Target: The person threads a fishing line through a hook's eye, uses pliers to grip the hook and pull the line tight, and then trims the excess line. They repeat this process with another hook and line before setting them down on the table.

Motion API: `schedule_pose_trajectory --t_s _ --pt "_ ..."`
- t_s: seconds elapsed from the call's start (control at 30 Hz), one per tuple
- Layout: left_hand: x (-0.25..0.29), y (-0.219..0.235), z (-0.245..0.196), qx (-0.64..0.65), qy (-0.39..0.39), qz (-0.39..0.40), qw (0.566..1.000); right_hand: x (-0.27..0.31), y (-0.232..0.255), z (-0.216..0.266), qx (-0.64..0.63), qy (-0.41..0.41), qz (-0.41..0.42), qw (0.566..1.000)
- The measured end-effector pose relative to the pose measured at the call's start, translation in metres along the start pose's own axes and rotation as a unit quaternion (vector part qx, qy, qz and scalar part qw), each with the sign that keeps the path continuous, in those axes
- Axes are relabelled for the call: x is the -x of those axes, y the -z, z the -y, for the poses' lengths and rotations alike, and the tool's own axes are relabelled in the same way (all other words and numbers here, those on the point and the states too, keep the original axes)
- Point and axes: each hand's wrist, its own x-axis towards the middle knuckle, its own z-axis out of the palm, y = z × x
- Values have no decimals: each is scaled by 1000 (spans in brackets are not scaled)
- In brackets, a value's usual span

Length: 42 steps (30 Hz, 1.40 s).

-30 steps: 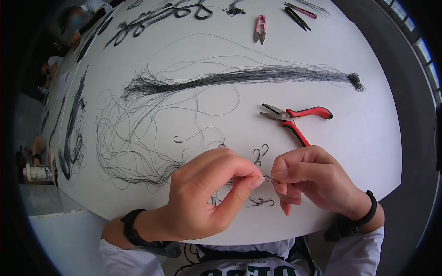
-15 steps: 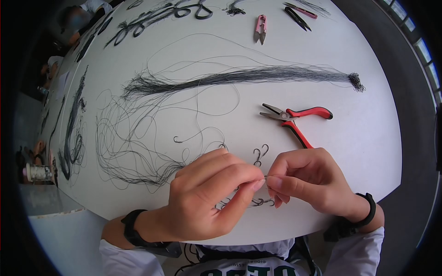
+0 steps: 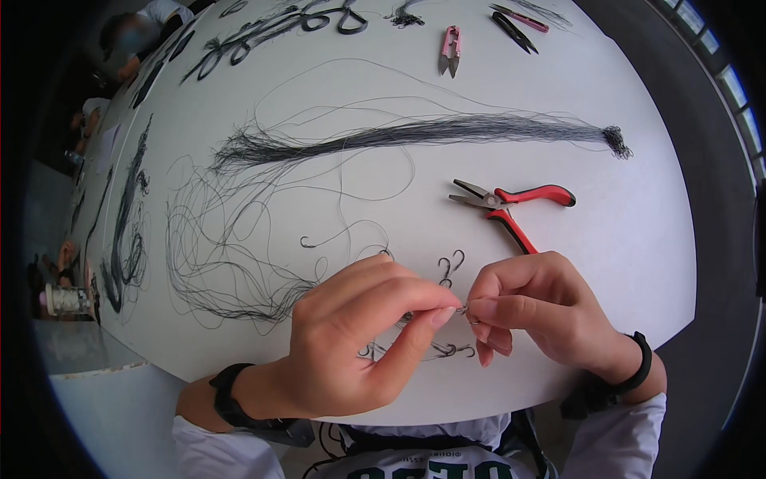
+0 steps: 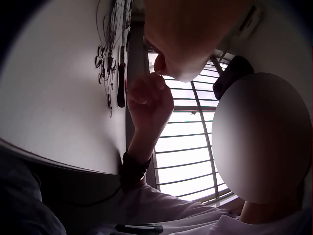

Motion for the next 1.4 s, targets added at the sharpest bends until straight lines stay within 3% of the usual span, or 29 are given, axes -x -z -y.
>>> schedule_pose_trajectory --t_s 0.1,0.53,0.6,0.93,1.13,1.17,1.23,1.3,1.4 --pt "1 1 0 1 -5 -1 1000 -1 2 -1 -58 -20 16 998" --pt "2 3 -2 10 10 3 1000 -2 2 -3 -82 -46 22 995" --pt "2 3 -2 13 11 1 1000 -2 1 -5 -70 -7 10 997" --pt "2 4 -3 21 15 -1 1000 0 -2 -4 -23 19 -8 1000" --pt "4 4 0 0 -44 -22 999 2 -3 -6 111 159 -37 980" --pt "4 5 -1 -1 -46 -24 999 2 -4 -6 122 177 -58 975" --pt "2 7 -4 30 43 -16 998 1 -3 -4 137 199 -78 967" --pt "-5 13 -3 16 33 2 999 1 1 -1 210 213 -131 945" --pt "-6 16 1 29 35 0 999 2 10 9 180 223 -187 940"
